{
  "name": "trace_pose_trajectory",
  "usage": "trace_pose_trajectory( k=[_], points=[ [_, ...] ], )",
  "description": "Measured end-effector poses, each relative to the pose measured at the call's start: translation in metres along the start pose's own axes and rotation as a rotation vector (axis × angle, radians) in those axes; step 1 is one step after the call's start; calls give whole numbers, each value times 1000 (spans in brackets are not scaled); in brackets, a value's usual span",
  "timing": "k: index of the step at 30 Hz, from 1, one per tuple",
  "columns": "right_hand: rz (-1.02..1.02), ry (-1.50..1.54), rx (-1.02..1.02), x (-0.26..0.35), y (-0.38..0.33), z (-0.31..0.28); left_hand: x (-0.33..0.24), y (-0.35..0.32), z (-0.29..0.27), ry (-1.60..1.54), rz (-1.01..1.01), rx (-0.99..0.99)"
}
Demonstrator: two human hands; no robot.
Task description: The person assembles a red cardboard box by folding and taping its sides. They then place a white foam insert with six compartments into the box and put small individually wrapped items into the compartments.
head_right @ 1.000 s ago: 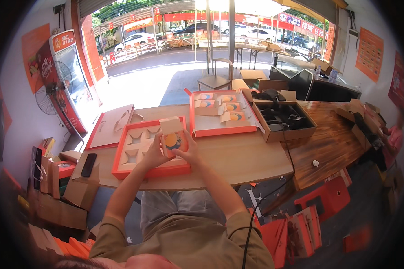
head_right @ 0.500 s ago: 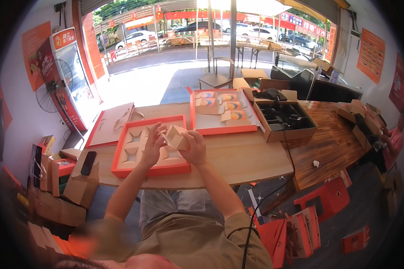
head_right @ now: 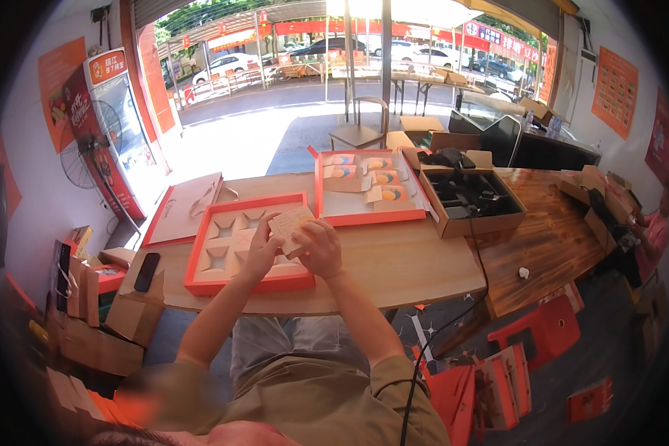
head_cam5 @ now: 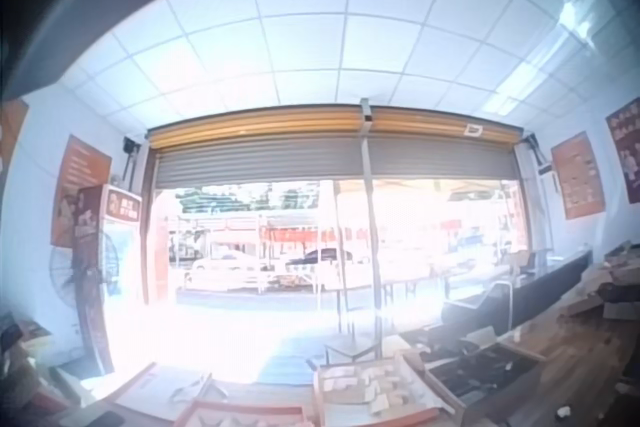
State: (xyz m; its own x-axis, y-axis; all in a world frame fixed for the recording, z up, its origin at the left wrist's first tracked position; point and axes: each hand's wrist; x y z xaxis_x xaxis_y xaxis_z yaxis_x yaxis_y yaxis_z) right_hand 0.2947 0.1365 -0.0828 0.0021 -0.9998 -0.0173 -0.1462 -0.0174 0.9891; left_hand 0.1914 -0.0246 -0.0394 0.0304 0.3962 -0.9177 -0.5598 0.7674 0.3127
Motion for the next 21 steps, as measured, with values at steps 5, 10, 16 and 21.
trace_pose_trajectory(
  k=[5, 10, 16, 21],
  points=[
    [24, 17, 2, -4, -6, 3, -5, -5, 7, 4, 44, 83],
    [23, 42, -22, 2, 0, 1, -7, -14, 10, 122, 172, 75],
    [10, 97, -30, 1, 3, 3, -12, -7, 10, 528, 336, -40],
    [317, 363, 106, 13, 6, -4, 1, 7, -3, 660, 316, -68]
  ],
)
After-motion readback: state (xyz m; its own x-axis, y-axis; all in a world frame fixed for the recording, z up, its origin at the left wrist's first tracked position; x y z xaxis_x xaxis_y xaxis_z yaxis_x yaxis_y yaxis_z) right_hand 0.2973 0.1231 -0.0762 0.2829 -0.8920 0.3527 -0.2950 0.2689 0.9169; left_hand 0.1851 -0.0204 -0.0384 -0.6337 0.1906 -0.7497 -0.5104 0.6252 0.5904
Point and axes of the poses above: each hand's wrist, its own y-axis towards the middle knuckle, its own z-axis out of the palm, x = y × z, and after that the axes turned 13 degrees about -y, right-handed
